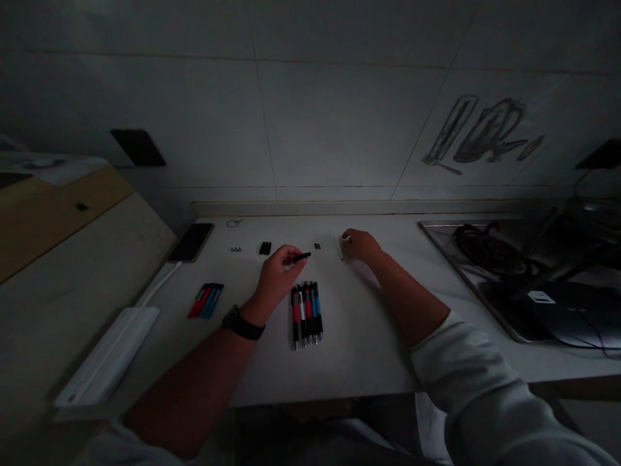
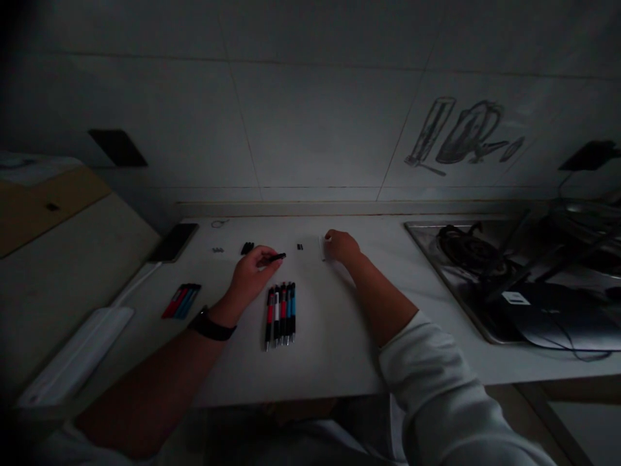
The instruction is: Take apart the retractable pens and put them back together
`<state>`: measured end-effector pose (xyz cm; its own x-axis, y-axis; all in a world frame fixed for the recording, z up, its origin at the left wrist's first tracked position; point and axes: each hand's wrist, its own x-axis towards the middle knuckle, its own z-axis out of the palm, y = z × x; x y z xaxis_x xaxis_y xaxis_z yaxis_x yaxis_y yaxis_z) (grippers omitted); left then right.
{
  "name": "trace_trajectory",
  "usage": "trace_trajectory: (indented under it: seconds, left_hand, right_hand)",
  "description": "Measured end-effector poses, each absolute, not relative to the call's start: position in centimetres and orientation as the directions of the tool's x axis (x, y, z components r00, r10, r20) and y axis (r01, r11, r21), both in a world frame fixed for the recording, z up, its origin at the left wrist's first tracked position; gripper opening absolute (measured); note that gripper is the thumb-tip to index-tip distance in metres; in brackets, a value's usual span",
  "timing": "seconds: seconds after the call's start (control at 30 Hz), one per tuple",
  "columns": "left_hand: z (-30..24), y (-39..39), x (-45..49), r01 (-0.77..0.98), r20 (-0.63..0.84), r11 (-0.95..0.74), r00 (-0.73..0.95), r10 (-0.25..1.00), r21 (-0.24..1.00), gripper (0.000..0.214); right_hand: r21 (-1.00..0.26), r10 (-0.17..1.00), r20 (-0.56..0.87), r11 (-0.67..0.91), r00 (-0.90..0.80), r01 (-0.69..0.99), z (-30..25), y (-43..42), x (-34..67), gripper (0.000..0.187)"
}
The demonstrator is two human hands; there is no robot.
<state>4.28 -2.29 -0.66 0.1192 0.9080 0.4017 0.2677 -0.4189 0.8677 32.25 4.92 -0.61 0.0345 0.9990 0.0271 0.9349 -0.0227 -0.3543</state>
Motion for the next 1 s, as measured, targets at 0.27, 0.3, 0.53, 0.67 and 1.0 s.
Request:
trace_trajectory:
  seconds: [0.27,0.3,0.53,0.67,1.0]
  left_hand:
    - [-0.6,-2.2,4.1,0.259,0.397,-0.412,0.109,0.911,0.874,0.013]
    - [-0.7,-2.2,4.1,0.256,0.393,-0.408,0.109,0.913,0.876,0.014]
    - [-1.0,-1.8,4.0,0.249,0.36,-0.368,0.078,0.93,0.896,0.018]
    - [-0.9,-1.6,4.1,0.142,0.311,-0.318,0.07,0.948,0.937,0.021]
    - [-0.6,-2.0,4.7,-0.003,0.259,-0.26,0.065,0.964,0.966,0.026]
  right_hand:
    - [-0.32,1.0,0.025,0.02,-0.012,0.947,-1.0,4.8,32.3,0.027]
    - [-0.316,0.999,0.027,0.028,-0.021,0.948,-1.0,4.7,32.2,0.027]
    - [-0.314,0.999,0.033,0.045,-0.037,0.948,-0.7,4.8,32.3,0.025]
    - [-0.452,0.989,0.137,0.109,-0.052,0.885,0.4,4.5,31.9,0.025]
    - [-0.89,0.898,0.288,0.379,-0.332,0.254,3.2,0.4,25.2,0.024]
